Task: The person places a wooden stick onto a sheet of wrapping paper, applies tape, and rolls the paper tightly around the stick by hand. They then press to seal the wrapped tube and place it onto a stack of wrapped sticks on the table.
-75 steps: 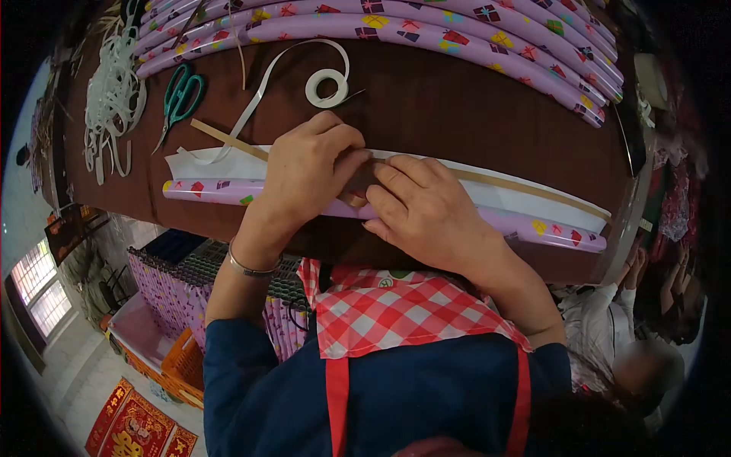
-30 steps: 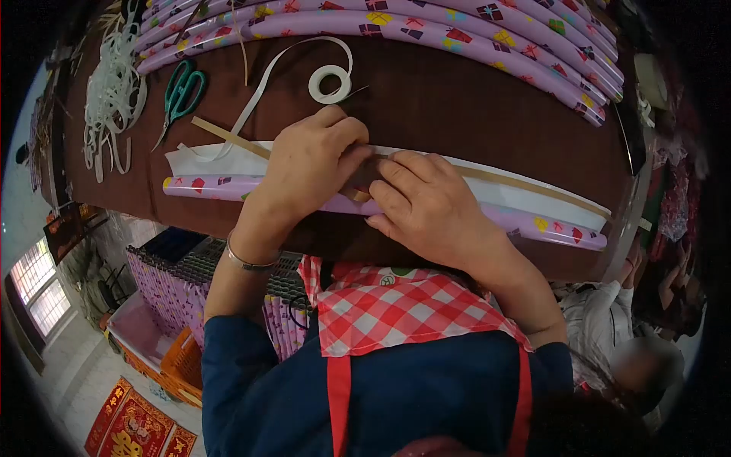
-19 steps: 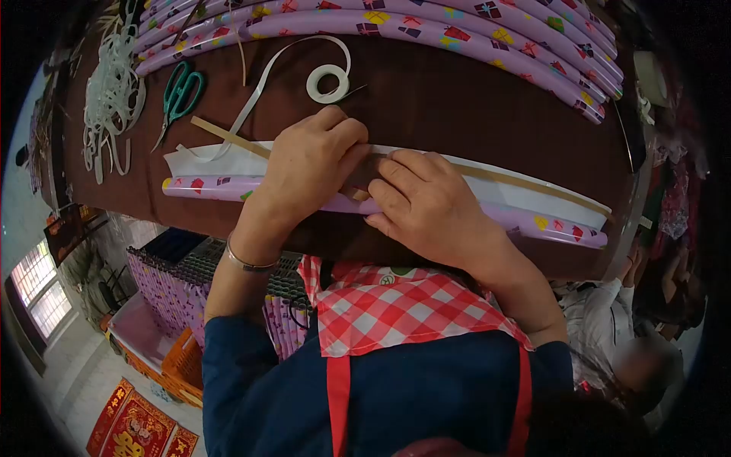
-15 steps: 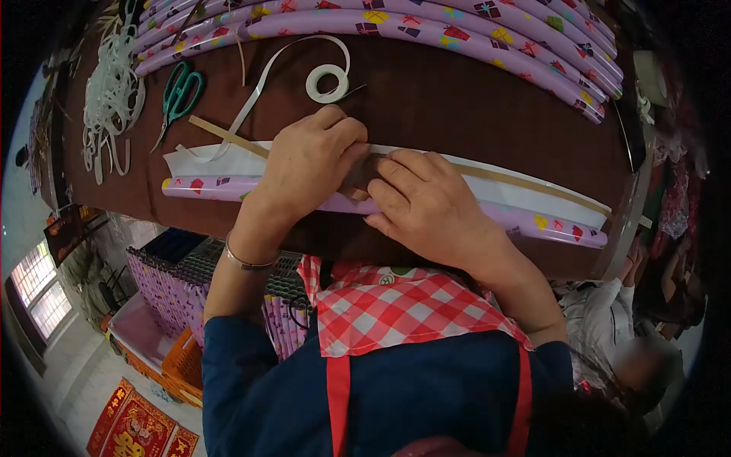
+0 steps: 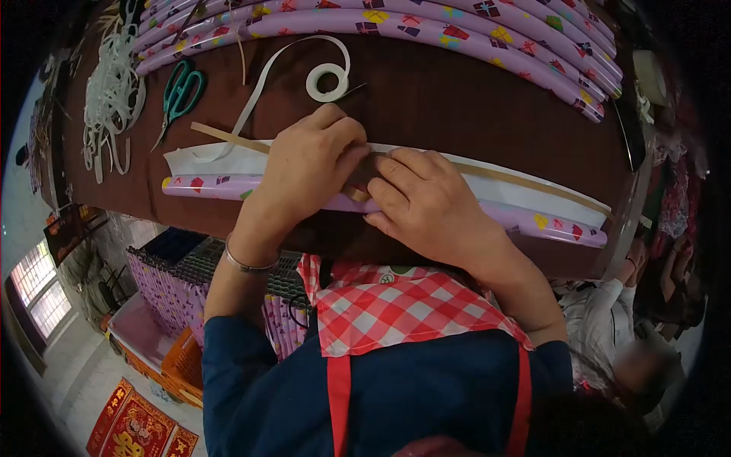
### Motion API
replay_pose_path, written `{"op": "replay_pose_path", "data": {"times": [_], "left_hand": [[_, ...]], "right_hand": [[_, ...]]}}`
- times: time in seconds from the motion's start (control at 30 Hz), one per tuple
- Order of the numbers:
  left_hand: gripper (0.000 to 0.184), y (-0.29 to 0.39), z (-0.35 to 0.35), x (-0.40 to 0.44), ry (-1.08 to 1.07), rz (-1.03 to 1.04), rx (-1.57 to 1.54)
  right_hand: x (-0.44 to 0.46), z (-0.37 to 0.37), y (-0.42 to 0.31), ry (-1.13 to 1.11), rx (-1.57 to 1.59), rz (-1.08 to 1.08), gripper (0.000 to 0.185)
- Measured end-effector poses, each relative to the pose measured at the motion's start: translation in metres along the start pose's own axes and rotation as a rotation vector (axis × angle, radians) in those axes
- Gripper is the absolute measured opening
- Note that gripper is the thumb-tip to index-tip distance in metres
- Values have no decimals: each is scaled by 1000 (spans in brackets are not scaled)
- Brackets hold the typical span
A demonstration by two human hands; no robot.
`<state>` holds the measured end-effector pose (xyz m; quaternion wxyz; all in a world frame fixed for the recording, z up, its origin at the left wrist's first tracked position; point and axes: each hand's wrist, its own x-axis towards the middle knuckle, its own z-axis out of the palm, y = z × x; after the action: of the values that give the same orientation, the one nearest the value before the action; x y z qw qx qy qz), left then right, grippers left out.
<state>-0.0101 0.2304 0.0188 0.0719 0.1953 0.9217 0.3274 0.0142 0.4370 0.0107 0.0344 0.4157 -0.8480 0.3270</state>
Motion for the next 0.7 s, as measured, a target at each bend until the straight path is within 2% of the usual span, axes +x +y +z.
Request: {"op": "replay_pose_path", "data": {"times": [0.13, 0.23, 0.43, 0.5, 0.7], "left_hand": [[8, 5, 3, 0, 28, -9, 88], [7, 5, 6, -1, 41, -22, 129], [8, 2, 6, -2, 72, -52, 202], [8, -1, 4, -3, 84, -70, 219], [8, -17, -9, -12, 133, -100, 234]], "right_hand": [[-1, 0, 0, -10, 14, 13, 32], [-2, 0, 0, -73, 64, 43, 39], [0, -1, 1, -61, 61, 39, 40], [1, 0, 1, 6, 29, 3, 34], [1, -1, 1, 0, 21, -9, 37]]}}
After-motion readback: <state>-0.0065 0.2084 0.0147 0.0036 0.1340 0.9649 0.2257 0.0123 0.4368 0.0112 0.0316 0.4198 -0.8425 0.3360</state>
